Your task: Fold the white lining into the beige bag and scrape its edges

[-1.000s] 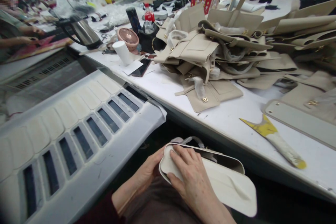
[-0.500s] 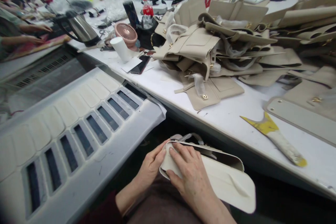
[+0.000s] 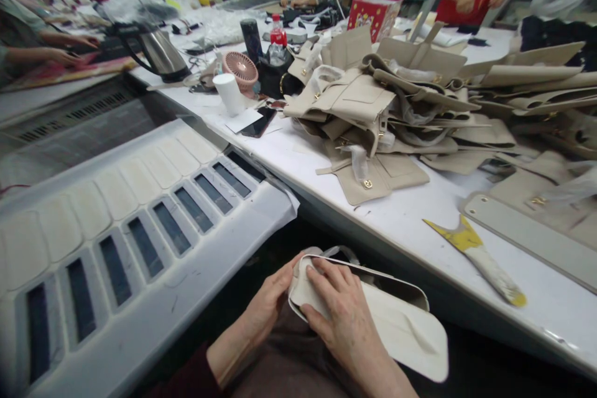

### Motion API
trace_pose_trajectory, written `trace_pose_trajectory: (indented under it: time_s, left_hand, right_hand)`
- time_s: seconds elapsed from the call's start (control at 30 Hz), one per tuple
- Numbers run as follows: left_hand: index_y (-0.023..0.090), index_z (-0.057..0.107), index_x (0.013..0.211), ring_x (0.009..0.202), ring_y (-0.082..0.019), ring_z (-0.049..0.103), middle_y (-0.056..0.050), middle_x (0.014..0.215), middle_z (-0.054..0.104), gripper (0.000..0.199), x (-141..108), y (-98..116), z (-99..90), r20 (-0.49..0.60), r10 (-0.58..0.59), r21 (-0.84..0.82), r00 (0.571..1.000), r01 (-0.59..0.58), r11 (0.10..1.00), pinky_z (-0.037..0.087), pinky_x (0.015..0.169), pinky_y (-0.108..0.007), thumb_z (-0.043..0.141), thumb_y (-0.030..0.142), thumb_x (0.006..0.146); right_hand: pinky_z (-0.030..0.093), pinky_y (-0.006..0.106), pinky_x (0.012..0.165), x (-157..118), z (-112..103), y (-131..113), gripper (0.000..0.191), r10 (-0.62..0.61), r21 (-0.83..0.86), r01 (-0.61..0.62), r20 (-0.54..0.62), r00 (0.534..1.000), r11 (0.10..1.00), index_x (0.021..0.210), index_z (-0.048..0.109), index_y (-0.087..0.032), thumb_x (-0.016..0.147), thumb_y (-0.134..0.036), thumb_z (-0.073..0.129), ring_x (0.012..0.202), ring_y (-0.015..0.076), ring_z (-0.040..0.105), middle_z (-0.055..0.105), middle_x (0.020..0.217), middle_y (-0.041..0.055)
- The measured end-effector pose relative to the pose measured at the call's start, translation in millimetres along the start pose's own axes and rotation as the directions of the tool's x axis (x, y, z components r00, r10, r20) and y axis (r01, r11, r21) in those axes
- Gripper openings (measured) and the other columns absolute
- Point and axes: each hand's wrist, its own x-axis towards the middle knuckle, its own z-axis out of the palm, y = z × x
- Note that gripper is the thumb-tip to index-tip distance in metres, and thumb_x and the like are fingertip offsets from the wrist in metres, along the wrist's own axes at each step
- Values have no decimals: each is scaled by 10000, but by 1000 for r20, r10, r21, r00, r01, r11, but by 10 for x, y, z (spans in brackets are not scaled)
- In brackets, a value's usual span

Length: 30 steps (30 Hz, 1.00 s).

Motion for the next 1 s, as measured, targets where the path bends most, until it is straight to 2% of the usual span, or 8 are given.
trace_pose_trajectory:
  time_s: [0.2, 0.4, 0.57, 0.67, 0.77, 0.83, 0.9, 1.0]
  left_hand:
    - [216, 609, 1307, 1351, -297, 452, -82, 1422, 547, 445, 33, 117, 18, -50, 30, 278, 998, -15, 960, 293, 1184, -436, 607, 396, 900]
    - [267, 521, 1384, 1386, -234, 408, -29, 1491, 473, 466, 101, 153, -29, 76, 159, 658, 984, -170, 734, 258, 1211, -389, 509, 419, 944]
    - [365, 401, 1446, 1431, -207, 333, 29, 1555, 373, 483, 176, 147, -150, 166, 126, 776, 978, -209, 596, 210, 1227, -403, 463, 414, 969]
    - [407, 341, 1462, 1469, -215, 246, 44, 1595, 282, 502, 234, 225, -193, 246, 147, 845, 958, -287, 452, 168, 1231, -458, 455, 382, 973]
    - [410, 383, 1434, 1485, -245, 192, 31, 1612, 221, 486, 279, 380, -127, 400, 179, 883, 899, -430, 186, 158, 1218, -544, 455, 298, 966]
    - [405, 473, 1370, 1474, -270, 214, 21, 1587, 273, 476, 310, 467, 20, 559, 166, 826, 812, -562, -35, 171, 1196, -602, 449, 202, 941]
    - [383, 555, 1288, 1430, -272, 300, 4, 1511, 403, 503, 336, 482, 270, 721, 84, 689, 688, -698, -194, 260, 1155, -597, 423, 101, 893]
    - [323, 591, 1228, 1301, -239, 450, -24, 1386, 542, 507, 351, 326, 801, 836, -140, 501, 531, -842, -201, 417, 1038, -475, 406, 42, 848]
  right_hand:
    - [426, 547, 988, 3, 1, 17, 457, 13, 21, -13, 12, 1000, 1000, 1326, 525, -233, 879, -246, 621, 1202, 311, 448, 508, 1400, 93]
    - [418, 530, 1015, 13, -33, -66, 499, 106, 196, -102, -7, 994, 975, 1298, 568, -206, 811, -169, 666, 1203, 304, 456, 528, 1394, 93]
    - [399, 436, 1081, -3, -233, -124, 509, 289, 672, -180, -53, 956, 718, 1195, 662, -233, 717, -59, 671, 1250, 248, 489, 559, 1371, 65]
    - [467, 389, 1000, -200, -428, 73, 266, 521, 888, -54, -218, 825, 457, 1049, 724, -216, 792, -178, 665, 1215, 246, 551, 593, 1335, 88]
    - [501, 350, 923, -636, -535, 504, 275, 806, 926, 36, -345, 481, 375, 1015, 722, -202, 797, -370, 733, 1029, 221, 645, 701, 1123, 89]
    - [508, 301, 883, -954, -462, 835, 325, 920, 955, 38, -294, 259, 295, 949, 718, -202, 760, -462, 762, 916, 177, 660, 728, 991, 57]
    - [536, 294, 743, -1173, -261, 1083, 346, 957, 983, 22, -183, 225, 183, 819, 708, -173, 748, -508, 755, 772, 175, 665, 728, 833, 64]
    - [547, 369, 603, -1194, 140, 1202, 450, 919, 1000, -16, 30, 394, -26, 728, 705, -115, 783, -561, 693, 635, 239, 667, 700, 671, 115]
